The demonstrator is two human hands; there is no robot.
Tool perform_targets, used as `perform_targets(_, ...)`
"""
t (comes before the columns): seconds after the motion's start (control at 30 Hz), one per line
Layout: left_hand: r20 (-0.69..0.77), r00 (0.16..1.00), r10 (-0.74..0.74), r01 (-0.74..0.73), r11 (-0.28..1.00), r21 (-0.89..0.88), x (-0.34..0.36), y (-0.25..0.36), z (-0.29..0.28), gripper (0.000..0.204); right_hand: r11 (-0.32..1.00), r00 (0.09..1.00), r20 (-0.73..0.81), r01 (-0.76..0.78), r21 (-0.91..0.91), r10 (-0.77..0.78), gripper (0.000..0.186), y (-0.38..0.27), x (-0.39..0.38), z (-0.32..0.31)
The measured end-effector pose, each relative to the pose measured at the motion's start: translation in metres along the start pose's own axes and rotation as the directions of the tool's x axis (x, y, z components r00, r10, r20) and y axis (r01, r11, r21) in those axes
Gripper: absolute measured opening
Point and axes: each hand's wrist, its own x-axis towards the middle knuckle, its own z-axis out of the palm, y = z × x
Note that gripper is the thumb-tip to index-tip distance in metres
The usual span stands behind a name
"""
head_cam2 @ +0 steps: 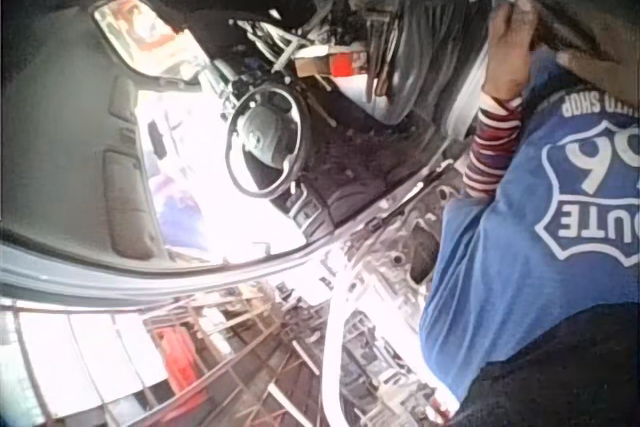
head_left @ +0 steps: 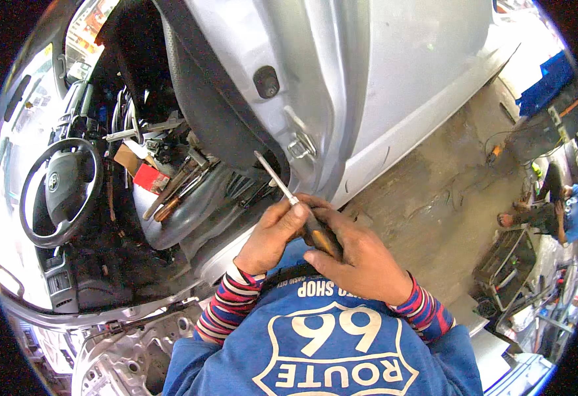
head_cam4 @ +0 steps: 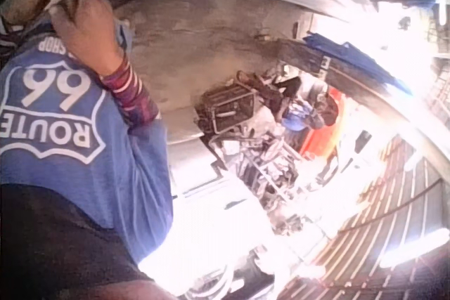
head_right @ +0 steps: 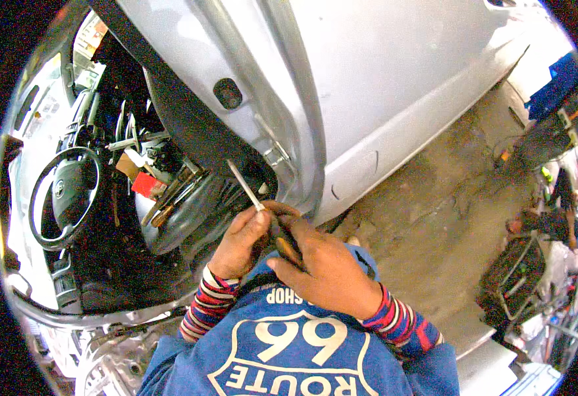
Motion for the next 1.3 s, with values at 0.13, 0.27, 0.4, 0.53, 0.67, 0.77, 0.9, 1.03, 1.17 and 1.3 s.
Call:
perform_targets(0.13, -0.1, 0.994, -0.041, 0.03, 0.993, -0.118, -0.013, -0.006, 0.001, 0.055, 0.996, 0.998, 0.016, 0.06, 0.066, -0.061, 0.057, 0.007, -0.004, 0.006)
perform_targets(0.27, -0.225, 0.971, -0.086, 0.02, 0.96, -0.279, -0.023, -0.014, 0.0, 0.049, 0.963, 0.965, -0.059, 0.259, 0.07, -0.255, 0.055, 0.018, -0.002, 0.014)
perform_targets(0.4, -0.385, 0.909, -0.158, -0.041, 0.886, -0.462, -0.032, -0.022, -0.001, 0.038, 0.952, 0.951, -0.036, 0.307, 0.015, -0.306, 0.053, 0.029, 0.004, 0.018)
perform_targets(0.53, -0.466, 0.853, -0.236, -0.071, 0.832, -0.551, -0.037, -0.032, -0.012, 0.031, 0.942, 0.945, -0.061, 0.325, 0.084, -0.321, 0.05, 0.032, 0.014, 0.026)
perform_targets(0.67, -0.456, 0.836, -0.306, -0.016, 0.817, -0.577, -0.045, -0.046, -0.024, 0.034, 0.934, 0.932, -0.17, 0.341, 0.103, -0.321, 0.057, 0.034, 0.021, 0.037)
perform_targets(0.77, -0.335, 0.904, -0.266, 0.032, 0.823, -0.568, -0.052, -0.051, -0.034, 0.041, 0.924, 0.915, -0.233, 0.363, 0.121, -0.329, 0.062, 0.035, 0.032, 0.043)
perform_targets(0.9, -0.372, 0.867, -0.332, 0.036, 0.785, -0.618, -0.057, -0.057, -0.041, 0.033, 0.928, 0.905, -0.288, 0.356, 0.108, -0.313, 0.067, 0.03, 0.048, 0.047)
perform_targets(1.03, -0.35, 0.866, -0.356, 0.026, 0.732, -0.681, -0.061, -0.063, -0.042, 0.024, 0.937, 0.889, -0.345, 0.344, 0.066, -0.302, 0.073, 0.023, 0.06, 0.044)
perform_targets(1.17, -0.365, 0.826, -0.429, 0.018, 0.667, -0.744, -0.066, -0.067, -0.048, 0.022, 0.913, 0.795, -0.477, 0.406, -0.042, -0.375, 0.079, 0.01, 0.09, 0.039)
perform_targets(1.3, -0.392, 0.785, -0.479, 0.026, 0.659, -0.752, -0.072, -0.074, -0.063, 0.018, 0.942, 0.805, -0.509, 0.332, -0.04, -0.305, 0.084, -0.005, 0.121, 0.039)
